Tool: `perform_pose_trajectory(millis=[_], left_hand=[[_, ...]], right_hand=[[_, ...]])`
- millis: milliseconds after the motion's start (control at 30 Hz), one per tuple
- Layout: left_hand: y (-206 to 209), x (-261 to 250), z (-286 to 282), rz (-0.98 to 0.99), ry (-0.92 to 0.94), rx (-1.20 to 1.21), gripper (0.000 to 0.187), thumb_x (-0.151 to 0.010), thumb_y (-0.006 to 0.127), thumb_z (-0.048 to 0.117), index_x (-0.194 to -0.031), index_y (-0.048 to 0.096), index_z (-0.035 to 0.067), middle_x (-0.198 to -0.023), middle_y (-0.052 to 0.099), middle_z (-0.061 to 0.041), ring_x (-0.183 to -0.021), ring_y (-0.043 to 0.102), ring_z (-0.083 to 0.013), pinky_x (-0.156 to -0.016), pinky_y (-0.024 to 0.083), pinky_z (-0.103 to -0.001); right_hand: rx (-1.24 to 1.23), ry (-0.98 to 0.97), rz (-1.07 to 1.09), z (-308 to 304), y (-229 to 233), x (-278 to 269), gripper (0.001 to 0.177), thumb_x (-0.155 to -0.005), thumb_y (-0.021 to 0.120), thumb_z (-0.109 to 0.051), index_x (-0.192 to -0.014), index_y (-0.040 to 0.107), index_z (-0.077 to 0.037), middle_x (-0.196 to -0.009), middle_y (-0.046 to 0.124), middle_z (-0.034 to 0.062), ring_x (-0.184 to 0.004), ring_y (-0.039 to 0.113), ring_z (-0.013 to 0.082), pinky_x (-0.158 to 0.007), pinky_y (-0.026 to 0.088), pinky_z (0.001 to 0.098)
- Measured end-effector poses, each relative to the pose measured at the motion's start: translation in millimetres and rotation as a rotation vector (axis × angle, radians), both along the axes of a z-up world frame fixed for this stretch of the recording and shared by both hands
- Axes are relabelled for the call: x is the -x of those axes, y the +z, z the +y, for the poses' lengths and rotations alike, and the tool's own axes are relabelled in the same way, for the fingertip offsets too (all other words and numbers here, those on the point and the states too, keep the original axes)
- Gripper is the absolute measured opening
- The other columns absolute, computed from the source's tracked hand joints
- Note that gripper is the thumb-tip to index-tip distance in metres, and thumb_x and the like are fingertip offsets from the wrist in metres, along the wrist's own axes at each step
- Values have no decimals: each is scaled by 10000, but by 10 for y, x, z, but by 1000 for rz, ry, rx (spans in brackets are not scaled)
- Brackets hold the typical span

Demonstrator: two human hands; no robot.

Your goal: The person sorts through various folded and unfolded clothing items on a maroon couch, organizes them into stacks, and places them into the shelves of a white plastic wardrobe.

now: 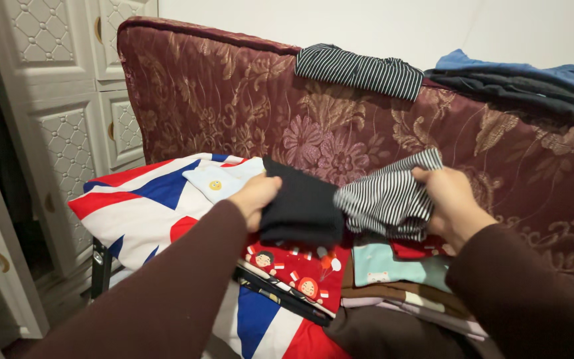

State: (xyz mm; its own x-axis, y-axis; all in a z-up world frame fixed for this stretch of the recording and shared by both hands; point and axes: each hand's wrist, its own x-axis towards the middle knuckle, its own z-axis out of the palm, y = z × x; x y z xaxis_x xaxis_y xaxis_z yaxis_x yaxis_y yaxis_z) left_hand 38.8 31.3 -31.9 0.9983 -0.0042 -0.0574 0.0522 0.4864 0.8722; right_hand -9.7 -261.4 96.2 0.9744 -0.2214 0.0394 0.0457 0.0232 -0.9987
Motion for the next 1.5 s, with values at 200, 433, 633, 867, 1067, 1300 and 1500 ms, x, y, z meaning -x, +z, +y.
perform_pose_trajectory(millis=[200,433,633,867,1067,1300,1500], left_hand=[[-311,69,517,-216,-476,874,159,-988,578,184,-1032,617,36,-964,686,-103,-615,589,-161,-543,481,-281],[-203,232,414,-210,-763,1114,115,-956,567,178,-879,513,112,-716,461,34,-620,489,-95,-567,417,-221],[-57,232,108,-111,-181,503,369,-1051,418,381,-1078,652,98,-994,716,-80,-900,689,-248,-803,578,-413],[314,486,-68,-32,-5,382,420,-1059,336,471,-1253,569,181,-1177,694,-78,-1071,655,-284,-943,538,-478],[257,305,-64,-231,13,-235,455,-968,504,161,-1420,555,182,-1199,717,-97,-1064,664,-254,-922,544,-415],[471,587,-260,-20,-23,-285,480,-896,716,140,-1329,539,29,-1181,707,-167,-1068,699,-292,-893,581,-426],[380,327,-480,-55,-181,139,336,-915,633,159,-1214,652,7,-1162,724,-166,-1032,709,-312,-923,584,-469]], right_hand=[[-302,276,-69,35,81,-39,299,-976,568,-128,-1228,612,26,-1146,727,180,-943,754,275,-839,639,426],[631,182,-340,676,-391,245,613,-780,846,-202,-1318,615,-22,-1272,678,153,-1146,658,241,-959,525,389],[676,593,-714,1202,-439,754,416,-791,830,-243,-1137,731,-34,-1036,802,85,-985,745,193,-902,566,334],[191,610,-232,993,-359,702,324,-885,765,-165,-1133,706,34,-814,638,73,-754,627,224,-799,587,434],[-319,450,283,626,-340,518,491,-969,561,-473,-1227,534,-56,-1085,691,193,-937,662,297,-878,542,478],[103,460,123,656,-643,384,588,-797,720,-52,-1360,553,-23,-1107,738,157,-934,742,239,-818,608,391],[403,225,-105,53,-114,533,391,-866,722,-116,-1244,731,-19,-1029,781,118,-726,636,210,-603,519,324]])
